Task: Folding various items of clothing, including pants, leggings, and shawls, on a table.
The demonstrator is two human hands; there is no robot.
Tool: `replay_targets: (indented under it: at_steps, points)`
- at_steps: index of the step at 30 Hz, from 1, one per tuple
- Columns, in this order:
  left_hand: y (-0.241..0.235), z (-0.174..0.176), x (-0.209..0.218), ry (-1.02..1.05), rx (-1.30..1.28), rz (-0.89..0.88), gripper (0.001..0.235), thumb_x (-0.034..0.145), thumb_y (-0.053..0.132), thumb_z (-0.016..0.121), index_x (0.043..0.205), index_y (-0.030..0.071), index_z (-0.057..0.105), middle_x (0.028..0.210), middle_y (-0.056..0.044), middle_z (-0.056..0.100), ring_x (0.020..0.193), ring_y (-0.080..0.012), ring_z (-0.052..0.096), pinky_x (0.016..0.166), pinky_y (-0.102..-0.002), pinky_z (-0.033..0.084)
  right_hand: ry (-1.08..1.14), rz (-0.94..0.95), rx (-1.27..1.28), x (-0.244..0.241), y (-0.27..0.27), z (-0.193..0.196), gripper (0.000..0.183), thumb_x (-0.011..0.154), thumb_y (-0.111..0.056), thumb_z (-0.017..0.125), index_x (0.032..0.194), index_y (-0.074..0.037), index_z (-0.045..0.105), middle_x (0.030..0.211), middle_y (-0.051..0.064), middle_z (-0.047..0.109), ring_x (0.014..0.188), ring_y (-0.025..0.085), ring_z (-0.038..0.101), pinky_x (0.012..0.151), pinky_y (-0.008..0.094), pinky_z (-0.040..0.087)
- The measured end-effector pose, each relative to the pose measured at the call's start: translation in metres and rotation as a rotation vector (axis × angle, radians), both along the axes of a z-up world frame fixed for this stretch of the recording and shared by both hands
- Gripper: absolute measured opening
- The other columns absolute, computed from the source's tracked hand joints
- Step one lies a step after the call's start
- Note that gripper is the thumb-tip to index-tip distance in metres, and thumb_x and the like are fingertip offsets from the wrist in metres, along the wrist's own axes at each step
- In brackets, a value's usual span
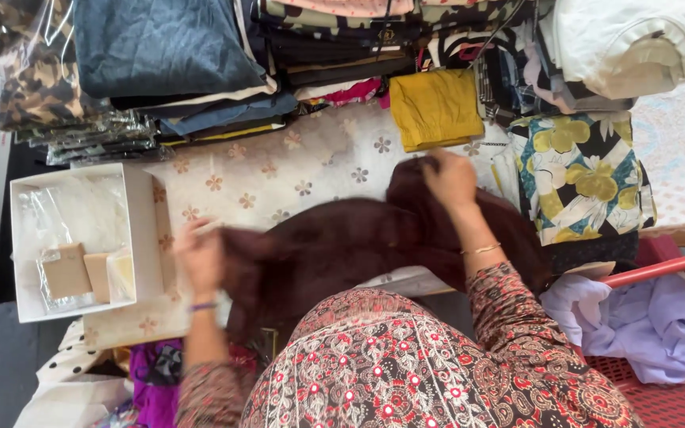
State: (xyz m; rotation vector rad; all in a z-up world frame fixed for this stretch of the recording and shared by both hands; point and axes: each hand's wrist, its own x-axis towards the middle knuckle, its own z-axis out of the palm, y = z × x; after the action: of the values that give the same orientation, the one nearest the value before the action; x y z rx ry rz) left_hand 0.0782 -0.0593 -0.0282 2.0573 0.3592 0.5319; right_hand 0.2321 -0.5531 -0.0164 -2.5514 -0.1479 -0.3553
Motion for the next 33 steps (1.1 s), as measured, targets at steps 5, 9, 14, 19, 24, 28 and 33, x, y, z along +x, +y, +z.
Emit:
replay_targets:
  at_steps: [5,9,14,19,24,28,33]
  points:
    - [-0.184,0.084,0.039,0.514,-0.102,-0.412,0.050,0.093,0.017,0.075,0.141,0.011,0.059,0.076,-0.014,0.066,0.067,-0.0149,0.056,0.064,-0.032,0.049,0.041,0.266,0.041,-0.049,0.076,0.034,0.018,0.082,-0.018,0.074,0.099,-0.011,0.075,0.092,0.014,0.075,0.084,0.036,0.071,0.074,0.045,0.056]
    - [-0.225,-0.007,0.045,0.156,-0.295,-0.716,0.037,0.089,0.011,0.071,0.125,0.005,0.065,0.100,-0.009,0.076,0.083,-0.0093,0.069,0.073,-0.027,0.055,0.172,0.421,0.094,-0.073,0.085,0.052,0.022,0.081,-0.017,0.075,0.102,-0.010,0.072,0.092,0.014,0.074,0.085,0.035,0.071,0.074,0.044,0.056]
    - [-0.206,-0.021,0.067,0.125,-0.283,-0.575,0.010,0.099,0.011,0.068,0.107,0.006,0.073,0.092,-0.003,0.077,0.081,-0.0071,0.068,0.073,-0.026,0.055,0.175,0.350,0.102,-0.082,0.038,0.078,0.026,0.081,-0.010,0.072,0.106,-0.009,0.072,0.098,0.013,0.076,0.090,0.033,0.073,0.077,0.041,0.057]
    - [-0.194,0.012,0.071,0.151,-0.622,-0.303,0.010,0.103,0.011,0.067,0.109,0.003,0.069,0.085,0.002,0.064,0.073,-0.0092,0.053,0.065,-0.027,0.044,0.334,0.267,0.494,-0.097,-0.012,0.074,0.030,0.089,-0.008,0.066,0.118,-0.003,0.061,0.112,0.012,0.073,0.111,0.022,0.069,0.090,0.032,0.052]
    - [-0.215,0.013,0.040,0.041,-0.731,-0.653,0.014,0.107,0.006,0.062,0.117,0.000,0.069,0.105,0.001,0.069,0.097,-0.0044,0.061,0.086,-0.020,0.049,0.777,0.464,1.154,-0.115,-0.039,-0.040,0.016,0.103,0.002,0.059,0.108,0.013,0.070,0.109,0.015,0.072,0.113,0.021,0.065,0.107,0.031,0.047]
    - [-0.225,0.002,0.023,0.299,-0.949,-0.656,0.019,0.105,0.009,0.064,0.119,-0.001,0.069,0.095,-0.002,0.070,0.085,-0.0067,0.065,0.073,-0.023,0.055,0.943,0.504,1.317,-0.105,0.035,0.051,0.050,0.082,0.005,0.050,0.130,0.003,0.066,0.126,0.009,0.070,0.114,0.015,0.065,0.101,0.027,0.049]
    - [-0.216,-0.009,0.018,0.264,-1.032,-0.588,0.022,0.101,0.010,0.064,0.122,0.003,0.064,0.100,0.002,0.069,0.090,-0.0064,0.066,0.084,-0.024,0.058,0.949,0.498,1.366,-0.078,0.069,0.046,0.055,0.082,0.008,0.052,0.136,-0.003,0.059,0.128,0.005,0.068,0.113,0.012,0.064,0.101,0.026,0.049]
